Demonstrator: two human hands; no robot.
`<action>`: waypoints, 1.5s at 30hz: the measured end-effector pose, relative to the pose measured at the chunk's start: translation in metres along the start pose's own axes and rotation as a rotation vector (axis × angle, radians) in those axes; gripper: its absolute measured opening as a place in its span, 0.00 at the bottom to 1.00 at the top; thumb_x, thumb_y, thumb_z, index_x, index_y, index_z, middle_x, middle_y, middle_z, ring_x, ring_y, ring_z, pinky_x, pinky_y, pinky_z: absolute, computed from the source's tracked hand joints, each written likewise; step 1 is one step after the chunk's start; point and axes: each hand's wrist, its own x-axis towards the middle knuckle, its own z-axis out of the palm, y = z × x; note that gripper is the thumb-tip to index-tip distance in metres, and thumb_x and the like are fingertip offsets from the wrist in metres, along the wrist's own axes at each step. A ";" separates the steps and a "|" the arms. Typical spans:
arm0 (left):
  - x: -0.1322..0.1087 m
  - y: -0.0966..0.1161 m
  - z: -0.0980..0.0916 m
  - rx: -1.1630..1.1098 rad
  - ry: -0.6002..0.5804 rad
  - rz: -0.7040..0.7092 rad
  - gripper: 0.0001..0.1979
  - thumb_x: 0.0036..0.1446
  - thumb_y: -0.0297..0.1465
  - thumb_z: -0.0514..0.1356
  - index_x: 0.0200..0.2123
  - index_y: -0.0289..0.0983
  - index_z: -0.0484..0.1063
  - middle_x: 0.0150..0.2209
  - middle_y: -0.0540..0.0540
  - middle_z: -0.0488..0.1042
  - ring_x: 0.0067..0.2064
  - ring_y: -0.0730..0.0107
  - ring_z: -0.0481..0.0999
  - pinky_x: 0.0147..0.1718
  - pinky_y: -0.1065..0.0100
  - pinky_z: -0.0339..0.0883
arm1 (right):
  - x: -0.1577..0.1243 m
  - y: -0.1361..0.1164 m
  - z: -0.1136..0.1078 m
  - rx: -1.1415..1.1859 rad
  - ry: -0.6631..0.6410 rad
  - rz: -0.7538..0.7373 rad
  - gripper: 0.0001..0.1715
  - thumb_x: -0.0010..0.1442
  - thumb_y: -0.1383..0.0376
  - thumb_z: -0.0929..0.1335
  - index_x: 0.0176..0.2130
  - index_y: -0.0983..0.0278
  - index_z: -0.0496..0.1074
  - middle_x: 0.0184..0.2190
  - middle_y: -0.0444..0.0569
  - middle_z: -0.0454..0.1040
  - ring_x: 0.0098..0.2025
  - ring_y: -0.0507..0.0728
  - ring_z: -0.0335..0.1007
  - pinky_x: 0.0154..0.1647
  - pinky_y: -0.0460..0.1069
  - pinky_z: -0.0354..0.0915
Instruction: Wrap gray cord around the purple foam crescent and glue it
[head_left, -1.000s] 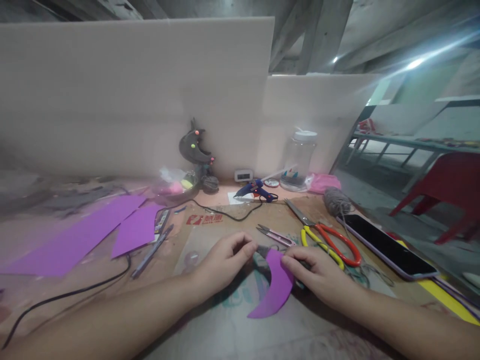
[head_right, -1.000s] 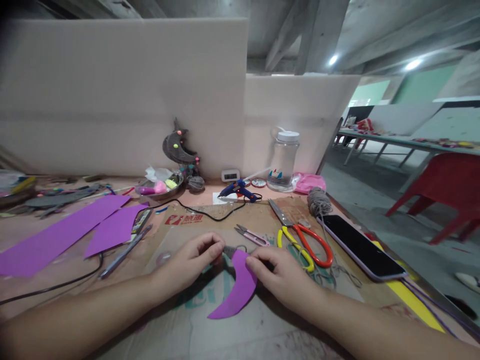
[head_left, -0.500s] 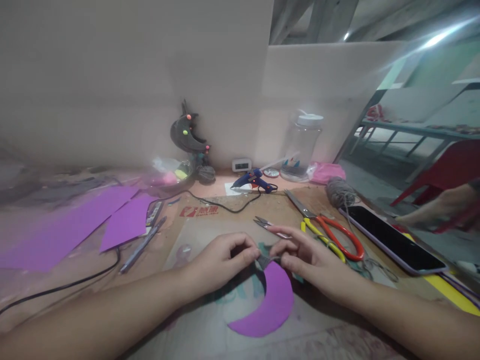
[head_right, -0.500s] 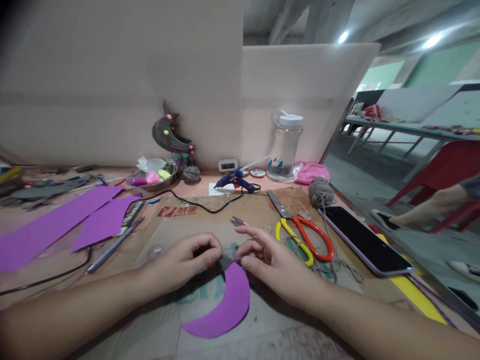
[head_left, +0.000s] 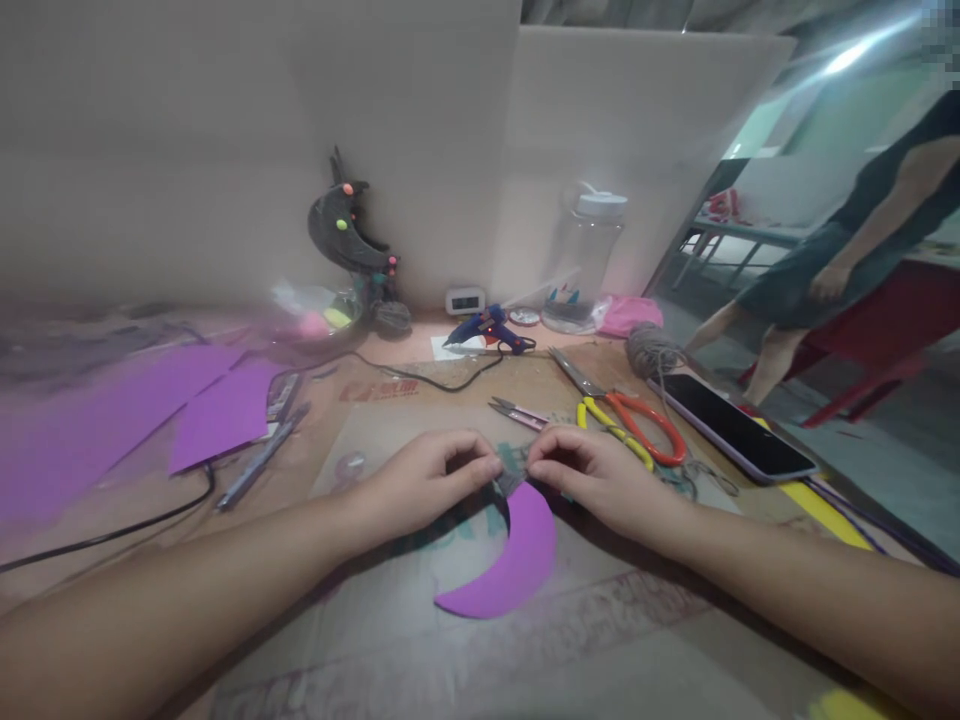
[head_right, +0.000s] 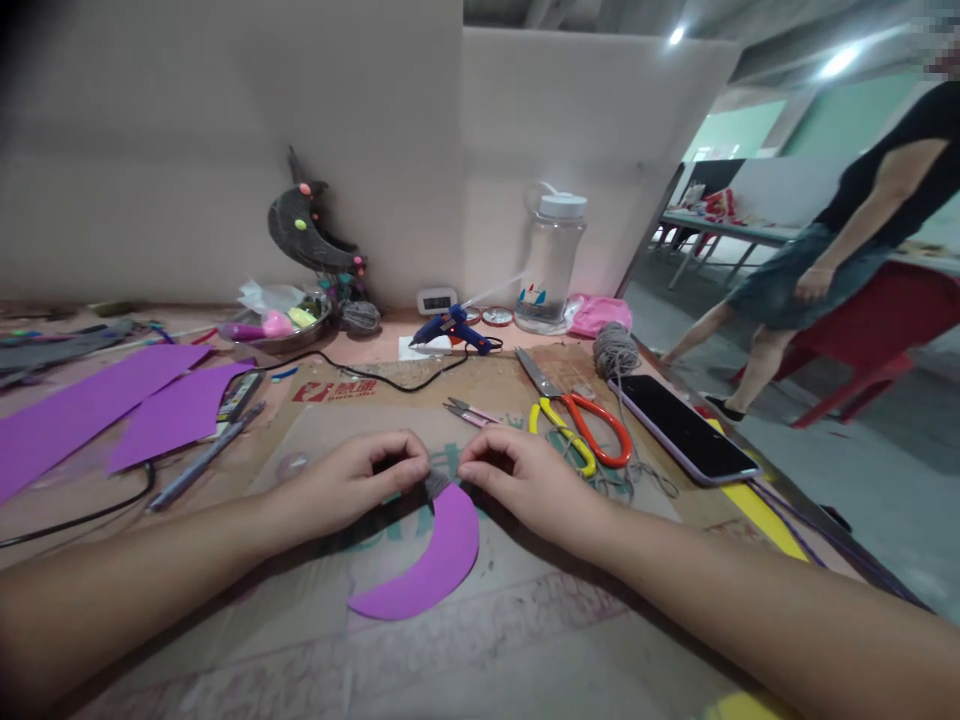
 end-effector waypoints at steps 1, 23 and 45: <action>0.000 0.000 0.000 0.008 -0.011 0.014 0.14 0.62 0.40 0.53 0.31 0.36 0.70 0.29 0.50 0.71 0.31 0.72 0.67 0.31 0.72 0.60 | 0.000 -0.001 0.000 -0.037 0.001 -0.020 0.08 0.60 0.62 0.66 0.31 0.63 0.71 0.28 0.44 0.69 0.30 0.51 0.63 0.32 0.47 0.59; 0.000 -0.008 0.001 -0.057 0.032 0.031 0.17 0.63 0.42 0.52 0.30 0.36 0.68 0.28 0.51 0.69 0.31 0.72 0.67 0.30 0.71 0.60 | -0.005 -0.001 0.005 0.225 0.118 -0.055 0.14 0.64 0.59 0.64 0.49 0.60 0.61 0.31 0.42 0.64 0.29 0.50 0.61 0.29 0.46 0.59; -0.001 -0.006 0.001 -0.064 0.090 0.020 0.18 0.63 0.43 0.51 0.31 0.37 0.69 0.28 0.50 0.69 0.31 0.71 0.67 0.30 0.70 0.61 | -0.005 -0.010 -0.001 -0.119 0.006 -0.040 0.15 0.63 0.60 0.64 0.28 0.64 0.70 0.22 0.41 0.69 0.26 0.49 0.63 0.28 0.44 0.58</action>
